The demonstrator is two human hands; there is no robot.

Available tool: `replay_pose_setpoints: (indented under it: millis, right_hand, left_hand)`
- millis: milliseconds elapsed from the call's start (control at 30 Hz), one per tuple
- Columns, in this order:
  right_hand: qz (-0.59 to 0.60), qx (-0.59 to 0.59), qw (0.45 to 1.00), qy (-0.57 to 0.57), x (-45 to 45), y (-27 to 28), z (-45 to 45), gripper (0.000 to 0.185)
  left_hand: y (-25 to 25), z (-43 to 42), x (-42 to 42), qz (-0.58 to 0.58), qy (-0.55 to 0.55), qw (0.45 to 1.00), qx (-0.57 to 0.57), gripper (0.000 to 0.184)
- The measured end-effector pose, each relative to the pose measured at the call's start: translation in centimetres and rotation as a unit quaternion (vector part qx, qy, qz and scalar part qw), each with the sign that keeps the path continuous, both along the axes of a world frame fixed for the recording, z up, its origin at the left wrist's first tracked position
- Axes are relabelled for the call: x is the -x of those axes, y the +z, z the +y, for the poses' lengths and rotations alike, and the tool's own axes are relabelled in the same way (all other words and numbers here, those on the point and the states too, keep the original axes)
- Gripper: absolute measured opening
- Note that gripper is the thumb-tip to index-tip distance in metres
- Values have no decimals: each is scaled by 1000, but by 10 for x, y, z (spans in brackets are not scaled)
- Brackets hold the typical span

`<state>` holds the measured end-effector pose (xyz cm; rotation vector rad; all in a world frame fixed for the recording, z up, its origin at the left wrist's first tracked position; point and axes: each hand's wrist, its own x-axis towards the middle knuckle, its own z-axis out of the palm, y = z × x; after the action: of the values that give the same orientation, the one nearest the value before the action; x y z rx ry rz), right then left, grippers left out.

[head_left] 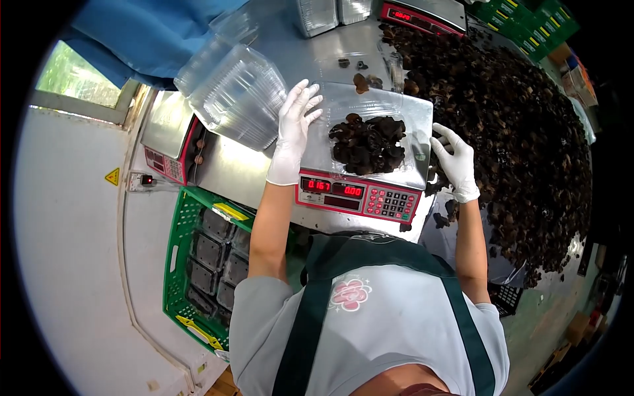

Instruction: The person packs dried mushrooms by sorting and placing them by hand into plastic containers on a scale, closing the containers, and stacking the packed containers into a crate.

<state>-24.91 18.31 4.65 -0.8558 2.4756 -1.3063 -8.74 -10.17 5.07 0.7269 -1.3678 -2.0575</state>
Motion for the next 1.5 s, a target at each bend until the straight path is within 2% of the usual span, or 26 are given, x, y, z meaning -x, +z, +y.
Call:
replay_pose_setpoints:
  millis: [133, 200, 267, 300, 333, 367, 467, 567, 633, 667, 733, 800, 867, 967, 1033, 1200, 1267, 1333, 1367, 1400, 1500]
  right_hand:
    - [5, -18, 998, -60, 6, -15, 22, 34]
    - [103, -145, 979, -96, 13, -25, 38, 39]
    - [136, -214, 962, -103, 14, -35, 51, 41]
    - [229, -209, 947, -89, 24, -70, 67, 43]
    - [280, -257, 919, -102, 27, -90, 78, 37]
    - [249, -252, 930, -97, 28, -104, 87, 31]
    - [226, -231, 937, -133, 27, -119, 103, 14]
    - [207, -197, 946, -156, 30, -123, 111, 14]
    - [206, -135, 953, -173, 29, -116, 105, 15]
    - [196, -136, 955, -174, 28, -112, 101, 22]
    - [127, -193, 958, -171, 21, -90, 87, 31]
    - [197, -224, 947, -119, 20, -97, 81, 39]
    - [187, -265, 942, -88, 31, -127, 83, 39]
    - [185, -185, 956, -133, 33, -118, 82, 32]
    - [161, -110, 969, -150, 30, -93, 72, 29]
    - [-10, 135, 990, -47, -4, -14, 15, 32]
    - [66, 129, 987, 67, -18, 5, -6, 38]
    - [128, 89, 978, 137, -27, 9, -22, 35]
    - [128, 70, 979, 141, -29, 8, -26, 36]
    - [128, 71, 979, 143, -28, 4, -27, 36]
    - [57, 86, 994, 28, -15, -7, -15, 31]
  left_hand:
    - [2, 12, -9, 14, -21, 998, 60, 59]
    - [-5, 15, -14, 7, -14, 992, 129, 58]
    - [-10, 19, -19, 26, -3, 983, 180, 53]
    - [-17, 19, -21, 21, 2, 979, 202, 52]
    - [-23, 22, -23, 17, 7, 975, 224, 50]
    - [-21, 27, -22, 58, 27, 980, 188, 40]
    - [-29, 23, -20, 45, 48, 971, 231, 37]
    - [-18, 27, -17, 44, 43, 978, 197, 36]
    - [-20, 23, -14, 43, 51, 976, 206, 37]
    - [-20, 22, -13, 45, 48, 976, 206, 37]
    - [-18, 23, -12, 35, 60, 980, 188, 38]
    - [-18, 22, -11, 31, 61, 979, 192, 39]
    - [-15, 23, -10, 7, 51, 981, 188, 46]
    - [-12, 24, -10, 0, 52, 981, 186, 45]
    - [-12, 23, -11, -4, 49, 981, 187, 44]
    - [-12, 25, -11, -5, 44, 979, 200, 43]
    - [-10, 27, -12, -7, 49, 978, 205, 42]
    - [-10, 29, -15, 6, 44, 975, 216, 42]
    - [-10, 31, -18, 5, 52, 961, 270, 42]
    - [-11, 34, -21, 4, 54, 961, 270, 42]
    - [-16, 52, -40, 7, 63, 947, 314, 34]
